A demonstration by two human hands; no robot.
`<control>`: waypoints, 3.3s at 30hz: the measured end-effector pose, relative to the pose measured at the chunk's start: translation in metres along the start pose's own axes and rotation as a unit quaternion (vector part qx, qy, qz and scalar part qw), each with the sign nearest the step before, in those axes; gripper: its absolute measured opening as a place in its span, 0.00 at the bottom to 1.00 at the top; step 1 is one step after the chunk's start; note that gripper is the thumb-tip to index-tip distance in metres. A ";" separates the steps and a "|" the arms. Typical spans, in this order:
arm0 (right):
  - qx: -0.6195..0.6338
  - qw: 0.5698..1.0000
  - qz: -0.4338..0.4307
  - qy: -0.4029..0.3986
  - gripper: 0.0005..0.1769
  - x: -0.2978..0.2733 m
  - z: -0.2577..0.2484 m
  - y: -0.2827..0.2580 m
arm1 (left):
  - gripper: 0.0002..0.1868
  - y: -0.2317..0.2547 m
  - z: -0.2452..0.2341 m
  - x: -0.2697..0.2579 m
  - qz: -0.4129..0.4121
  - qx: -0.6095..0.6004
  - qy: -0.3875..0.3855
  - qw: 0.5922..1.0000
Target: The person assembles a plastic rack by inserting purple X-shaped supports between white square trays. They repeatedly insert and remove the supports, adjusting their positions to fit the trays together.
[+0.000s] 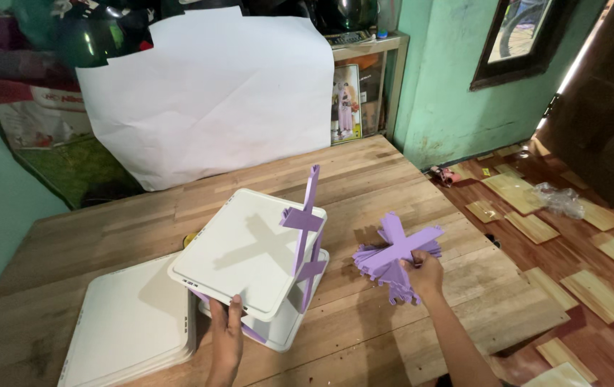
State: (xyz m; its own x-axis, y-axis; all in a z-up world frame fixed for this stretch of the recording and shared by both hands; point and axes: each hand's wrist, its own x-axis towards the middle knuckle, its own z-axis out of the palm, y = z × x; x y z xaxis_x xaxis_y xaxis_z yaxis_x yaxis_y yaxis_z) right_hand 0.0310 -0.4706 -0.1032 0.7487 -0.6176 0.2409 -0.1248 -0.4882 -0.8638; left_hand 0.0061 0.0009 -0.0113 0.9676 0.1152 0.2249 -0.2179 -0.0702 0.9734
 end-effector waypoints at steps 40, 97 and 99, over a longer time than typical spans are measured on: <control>0.026 0.930 -0.350 -0.112 0.31 -0.157 0.038 -0.237 | 0.21 0.086 -0.025 -0.018 0.148 0.312 0.112 0.932; -0.546 0.535 -0.401 -0.505 0.21 -0.169 0.078 -0.403 | 0.70 0.111 -0.020 -0.008 0.103 0.625 -0.185 0.751; -0.543 0.540 -0.409 -0.496 0.21 -0.171 0.078 -0.401 | 0.71 0.109 -0.021 -0.008 0.103 0.628 -0.186 0.749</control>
State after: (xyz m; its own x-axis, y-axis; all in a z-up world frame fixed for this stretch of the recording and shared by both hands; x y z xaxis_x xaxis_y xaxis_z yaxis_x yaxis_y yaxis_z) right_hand 0.0038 -0.1214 0.1678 0.7556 0.4501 -0.4760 0.6075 -0.7532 0.2522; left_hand -0.0281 0.0131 0.0943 0.9498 -0.2929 0.1101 -0.3004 -0.9520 0.0590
